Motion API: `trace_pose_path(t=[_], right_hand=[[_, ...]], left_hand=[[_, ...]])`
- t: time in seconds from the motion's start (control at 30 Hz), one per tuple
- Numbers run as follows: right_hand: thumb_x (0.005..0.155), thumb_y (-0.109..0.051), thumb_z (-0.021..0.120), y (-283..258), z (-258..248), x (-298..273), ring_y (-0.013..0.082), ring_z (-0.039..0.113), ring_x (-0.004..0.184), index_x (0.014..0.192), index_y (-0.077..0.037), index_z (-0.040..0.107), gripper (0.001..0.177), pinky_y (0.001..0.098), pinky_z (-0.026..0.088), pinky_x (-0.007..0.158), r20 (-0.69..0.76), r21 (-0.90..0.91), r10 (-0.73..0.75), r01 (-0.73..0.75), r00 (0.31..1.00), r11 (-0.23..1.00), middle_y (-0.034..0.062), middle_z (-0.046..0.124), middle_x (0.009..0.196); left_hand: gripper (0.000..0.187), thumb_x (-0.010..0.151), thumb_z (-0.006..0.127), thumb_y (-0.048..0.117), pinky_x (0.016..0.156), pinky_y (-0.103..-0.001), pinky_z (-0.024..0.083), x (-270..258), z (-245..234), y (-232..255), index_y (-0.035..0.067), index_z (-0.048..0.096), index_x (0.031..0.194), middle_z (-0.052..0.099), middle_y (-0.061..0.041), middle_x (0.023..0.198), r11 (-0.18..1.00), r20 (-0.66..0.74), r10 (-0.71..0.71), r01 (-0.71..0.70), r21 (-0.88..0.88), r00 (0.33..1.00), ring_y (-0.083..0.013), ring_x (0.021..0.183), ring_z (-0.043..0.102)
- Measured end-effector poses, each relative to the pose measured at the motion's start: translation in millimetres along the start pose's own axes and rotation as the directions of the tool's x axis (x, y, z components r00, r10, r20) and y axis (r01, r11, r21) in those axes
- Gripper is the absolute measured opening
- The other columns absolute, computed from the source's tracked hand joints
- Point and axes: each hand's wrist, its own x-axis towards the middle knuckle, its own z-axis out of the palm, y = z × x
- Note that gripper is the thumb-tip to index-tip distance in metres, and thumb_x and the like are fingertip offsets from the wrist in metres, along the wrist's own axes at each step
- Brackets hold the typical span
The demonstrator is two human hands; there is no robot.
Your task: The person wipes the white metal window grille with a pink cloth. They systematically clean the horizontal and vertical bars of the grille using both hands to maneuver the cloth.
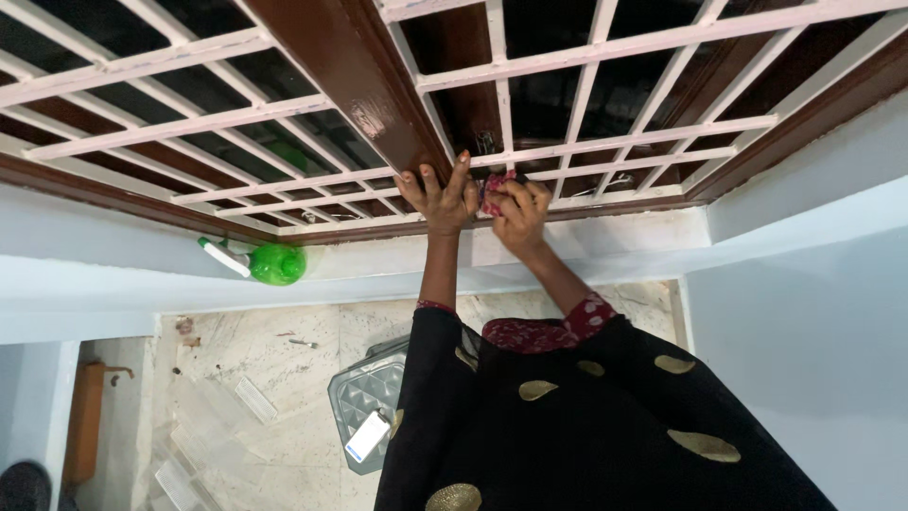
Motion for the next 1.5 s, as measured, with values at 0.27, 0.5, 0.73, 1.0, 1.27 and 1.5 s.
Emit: trace_pose_path(t=[0.27,0.5,0.73,1.0,1.27,1.5], right_hand=[[0.079,-0.002,0.075,85.7,-72.8,-17.5,0.0310,0.051,0.107,0.086,-0.011,0.067,0.014,0.0451,0.043,0.094,0.191,-0.133,-0.013,0.039,0.982,0.990,0.0035,0.069,0.109],[0.081,0.005,0.056,85.6,-81.3,-47.9,0.0153,0.067,0.096,0.103,-0.011,0.071,0.031,0.0340,0.054,0.088,0.559,0.581,0.648,-0.802,0.517,0.138,0.0022,0.073,0.105],[0.099,-0.013,0.064,63.9,-143.4,-15.6,0.0170,0.068,0.104,0.131,-0.015,0.062,0.032,0.0385,0.054,0.087,0.804,0.593,0.402,-0.541,0.438,-0.597,0.0036,0.070,0.117],[0.107,-0.010,0.064,60.2,-145.4,-4.0,0.0225,0.065,0.121,0.130,-0.009,0.061,0.023,0.0417,0.050,0.100,0.772,0.635,0.440,-0.511,0.459,-0.580,0.0080,0.067,0.133],[0.088,-0.009,0.056,20.1,-155.2,46.1,0.0313,0.057,0.136,0.150,0.000,0.046,0.064,0.0436,0.044,0.116,0.800,0.577,0.298,-0.533,0.521,-0.618,0.0241,0.056,0.148],[0.091,-0.005,0.055,16.0,-153.8,49.3,0.0267,0.056,0.133,0.160,-0.001,0.035,0.071,0.0383,0.044,0.111,0.866,0.485,0.198,-0.677,0.459,-0.553,0.0222,0.053,0.149]], left_hand=[[0.047,0.096,0.057,0.031,0.125,-0.069,0.019,2.4,-2.3,1.9,0.033,0.062,0.143,0.007,-0.006,0.175,1.000,0.000,0.006,-0.006,0.006,1.000,-0.0342,0.161,0.001],[0.046,0.097,0.061,0.025,0.127,-0.067,0.014,2.7,-8.1,5.0,0.033,0.063,0.143,0.006,-0.007,0.175,1.000,0.065,-0.024,0.024,-0.004,0.998,-0.0342,0.162,0.000],[0.050,0.097,0.060,0.016,0.132,-0.067,0.011,23.3,-31.3,26.9,0.031,0.061,0.145,0.006,-0.007,0.175,0.990,0.136,-0.135,0.139,-0.021,0.981,-0.0336,0.163,0.000],[0.040,0.092,0.061,0.015,0.131,-0.066,0.007,49.8,-79.6,86.7,0.015,0.061,0.132,0.019,-0.016,0.170,0.830,0.264,-0.374,0.448,-0.333,0.889,-0.0351,0.161,0.009],[0.040,0.097,0.069,0.034,0.120,-0.054,0.033,48.2,-131.6,138.0,0.008,0.064,0.126,0.064,-0.011,0.129,0.670,0.650,-0.163,0.567,-0.479,0.742,-0.0292,0.127,0.056],[0.044,0.091,0.075,0.036,0.100,-0.045,0.039,69.9,-136.5,136.7,0.003,0.067,0.120,0.065,-0.011,0.109,0.610,0.681,-0.281,0.674,-0.417,0.676,-0.0272,0.106,0.057]])
